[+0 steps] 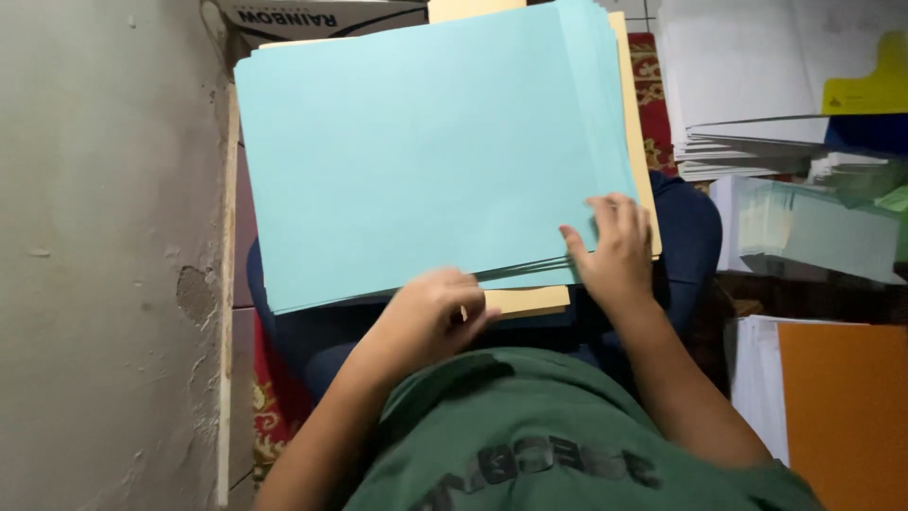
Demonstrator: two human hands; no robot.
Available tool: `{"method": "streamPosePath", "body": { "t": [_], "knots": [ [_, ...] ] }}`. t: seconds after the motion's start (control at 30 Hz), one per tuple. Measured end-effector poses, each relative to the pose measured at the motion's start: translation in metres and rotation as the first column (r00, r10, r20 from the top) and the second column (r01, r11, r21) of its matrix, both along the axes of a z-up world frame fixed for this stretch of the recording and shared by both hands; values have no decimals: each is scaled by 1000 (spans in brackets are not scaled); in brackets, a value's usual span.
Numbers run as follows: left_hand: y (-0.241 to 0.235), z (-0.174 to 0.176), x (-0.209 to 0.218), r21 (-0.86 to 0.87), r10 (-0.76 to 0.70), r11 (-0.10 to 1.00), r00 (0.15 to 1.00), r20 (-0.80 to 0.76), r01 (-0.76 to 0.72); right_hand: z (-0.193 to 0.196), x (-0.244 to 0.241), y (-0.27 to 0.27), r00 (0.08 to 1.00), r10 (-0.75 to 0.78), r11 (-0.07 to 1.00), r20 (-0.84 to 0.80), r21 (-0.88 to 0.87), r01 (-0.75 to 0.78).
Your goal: Folding light blue paper folders by hand and smoothing the creases
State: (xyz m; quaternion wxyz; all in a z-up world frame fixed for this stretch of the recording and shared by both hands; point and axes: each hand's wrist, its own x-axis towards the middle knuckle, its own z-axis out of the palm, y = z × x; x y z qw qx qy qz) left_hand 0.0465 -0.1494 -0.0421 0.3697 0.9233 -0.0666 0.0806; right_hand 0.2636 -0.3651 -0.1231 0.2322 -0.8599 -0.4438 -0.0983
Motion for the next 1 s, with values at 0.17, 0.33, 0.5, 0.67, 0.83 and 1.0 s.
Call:
{"method": "streamPosePath", "body": {
  "t": [0.17,0.33,0.5,0.67,0.83,1.0],
  "knots": [
    [42,-94,27,314,397,802,846,355,-508,21,-1,2,921,-371,920,-120,-182,347],
    [36,-84,28,390,427,790,881,203,-472,25,1,7,896,-424,892,-134,-234,387],
    [36,-83,26,407,439,784,882,169,-468,17,8,8,902,-417,897,-115,-210,388],
    [37,-92,28,429,441,767,878,188,-477,8,13,6,948,-317,948,36,-27,318],
    [36,-92,26,405,446,771,871,207,-491,8,17,9,973,-164,946,-164,254,202],
    [43,-91,22,327,464,806,870,166,-493,-20,42,-1,954,-162,958,-253,191,214]
  ]
}}
